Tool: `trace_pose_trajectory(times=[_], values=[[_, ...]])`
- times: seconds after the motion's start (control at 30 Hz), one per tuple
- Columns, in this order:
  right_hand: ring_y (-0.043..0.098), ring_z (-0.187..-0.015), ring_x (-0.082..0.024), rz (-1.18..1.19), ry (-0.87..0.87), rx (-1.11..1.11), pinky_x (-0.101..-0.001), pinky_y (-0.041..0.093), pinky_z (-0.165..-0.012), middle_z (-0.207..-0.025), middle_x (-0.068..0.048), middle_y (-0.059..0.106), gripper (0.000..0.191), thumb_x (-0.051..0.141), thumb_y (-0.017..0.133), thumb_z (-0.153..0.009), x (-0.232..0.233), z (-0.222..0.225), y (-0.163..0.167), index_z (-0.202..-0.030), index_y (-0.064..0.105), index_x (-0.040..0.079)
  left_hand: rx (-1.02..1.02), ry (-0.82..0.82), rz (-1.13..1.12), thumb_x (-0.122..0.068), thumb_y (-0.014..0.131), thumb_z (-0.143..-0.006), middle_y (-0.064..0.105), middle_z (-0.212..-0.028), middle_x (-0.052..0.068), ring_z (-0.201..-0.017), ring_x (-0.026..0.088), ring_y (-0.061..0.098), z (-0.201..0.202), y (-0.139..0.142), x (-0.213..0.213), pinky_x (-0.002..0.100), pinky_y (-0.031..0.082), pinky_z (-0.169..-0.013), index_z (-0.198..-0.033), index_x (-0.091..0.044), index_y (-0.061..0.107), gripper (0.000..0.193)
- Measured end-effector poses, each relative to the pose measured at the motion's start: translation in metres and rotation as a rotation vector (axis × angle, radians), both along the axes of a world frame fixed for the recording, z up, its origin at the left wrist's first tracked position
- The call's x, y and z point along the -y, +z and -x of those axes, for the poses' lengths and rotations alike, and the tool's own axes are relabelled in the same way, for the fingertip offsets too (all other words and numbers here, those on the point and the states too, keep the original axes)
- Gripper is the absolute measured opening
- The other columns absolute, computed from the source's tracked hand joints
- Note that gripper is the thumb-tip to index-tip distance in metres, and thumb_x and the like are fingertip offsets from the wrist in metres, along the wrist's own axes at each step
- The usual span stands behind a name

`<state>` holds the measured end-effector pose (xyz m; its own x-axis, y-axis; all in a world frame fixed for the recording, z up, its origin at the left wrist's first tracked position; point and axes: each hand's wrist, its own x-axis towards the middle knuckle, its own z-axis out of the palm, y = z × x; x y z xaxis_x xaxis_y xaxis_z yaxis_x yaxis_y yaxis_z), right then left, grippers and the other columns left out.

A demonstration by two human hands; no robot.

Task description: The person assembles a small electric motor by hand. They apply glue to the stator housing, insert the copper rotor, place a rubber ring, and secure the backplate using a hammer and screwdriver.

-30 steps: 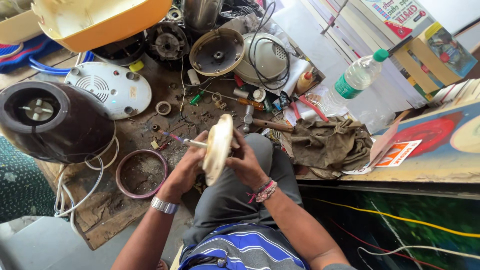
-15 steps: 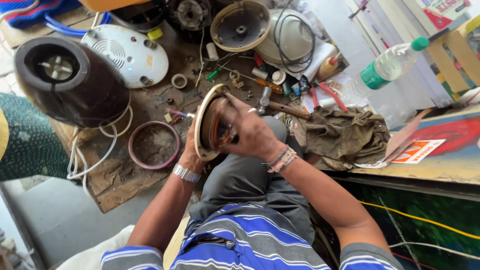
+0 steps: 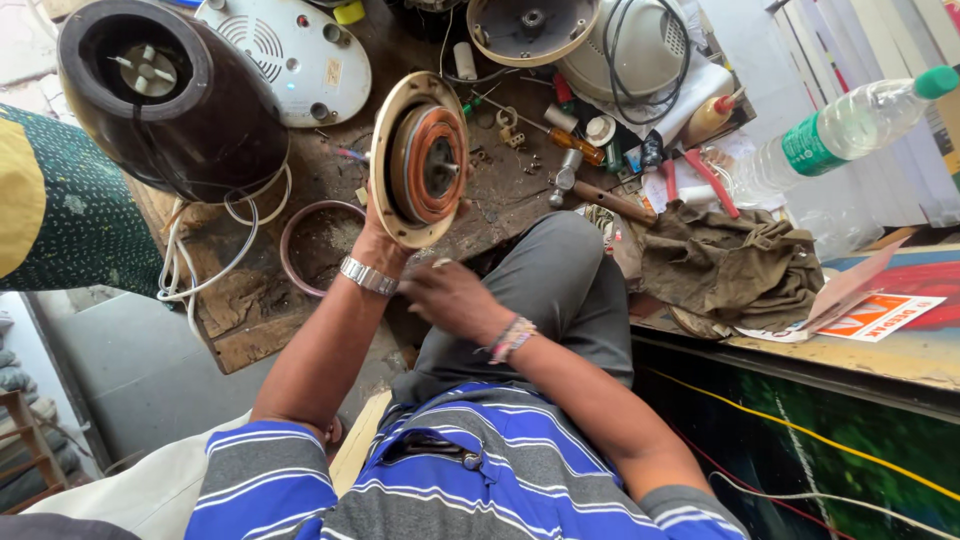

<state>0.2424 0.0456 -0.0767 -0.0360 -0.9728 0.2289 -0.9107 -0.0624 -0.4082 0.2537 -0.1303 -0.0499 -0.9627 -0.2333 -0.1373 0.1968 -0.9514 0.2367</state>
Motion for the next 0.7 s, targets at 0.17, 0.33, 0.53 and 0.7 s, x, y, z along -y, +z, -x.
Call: trace_pose_trajectory(times=[0.17,0.33,0.53,0.7], values=[[0.064,-0.109,-0.022,0.126,0.199,-0.160,-0.0474,0.042,-0.110,-0.099,-0.002,0.066,0.008,0.016,0.060,-0.090,0.034,-0.021,-0.008,-0.088,0.067,0.013,0.046,0.013,0.011,-0.057,0.054,-0.093,0.069,-0.124,0.022,-0.106,0.036,0.073,0.002,0.014,0.011,0.057,0.065,-0.079,-0.139,-0.005,0.058,0.069],[0.064,-0.106,-0.022,0.089,0.202,-0.187,-0.0489,0.042,-0.110,-0.097,-0.004,0.066,0.009,0.014,0.059,-0.088,0.044,-0.023,-0.007,-0.087,0.068,0.011,0.104,0.060,0.046,-0.054,0.052,-0.101,0.071,-0.117,0.021,-0.100,0.033,0.074,0.005,0.024,0.009,0.054,0.064,-0.074,-0.137,-0.002,0.061,0.064],[0.063,-0.097,-0.021,0.040,0.148,-0.195,-0.0542,0.044,-0.104,-0.092,-0.004,0.066,0.011,0.012,0.061,-0.088,0.046,-0.015,0.004,-0.091,0.071,0.011,0.214,0.112,0.046,-0.059,0.046,-0.105,0.073,-0.106,0.016,-0.088,0.031,0.076,0.016,0.022,0.005,0.054,0.063,-0.063,-0.131,-0.003,0.064,0.064],[0.062,-0.102,-0.029,0.235,0.123,0.018,-0.0434,0.049,-0.090,-0.104,-0.010,0.067,0.015,0.014,0.067,-0.083,0.009,-0.007,0.031,-0.095,0.073,0.008,0.196,0.073,-0.072,-0.069,0.038,-0.092,0.071,-0.110,0.020,-0.093,0.039,0.074,0.019,0.021,0.009,0.063,0.064,-0.072,-0.133,-0.007,0.060,0.078]])
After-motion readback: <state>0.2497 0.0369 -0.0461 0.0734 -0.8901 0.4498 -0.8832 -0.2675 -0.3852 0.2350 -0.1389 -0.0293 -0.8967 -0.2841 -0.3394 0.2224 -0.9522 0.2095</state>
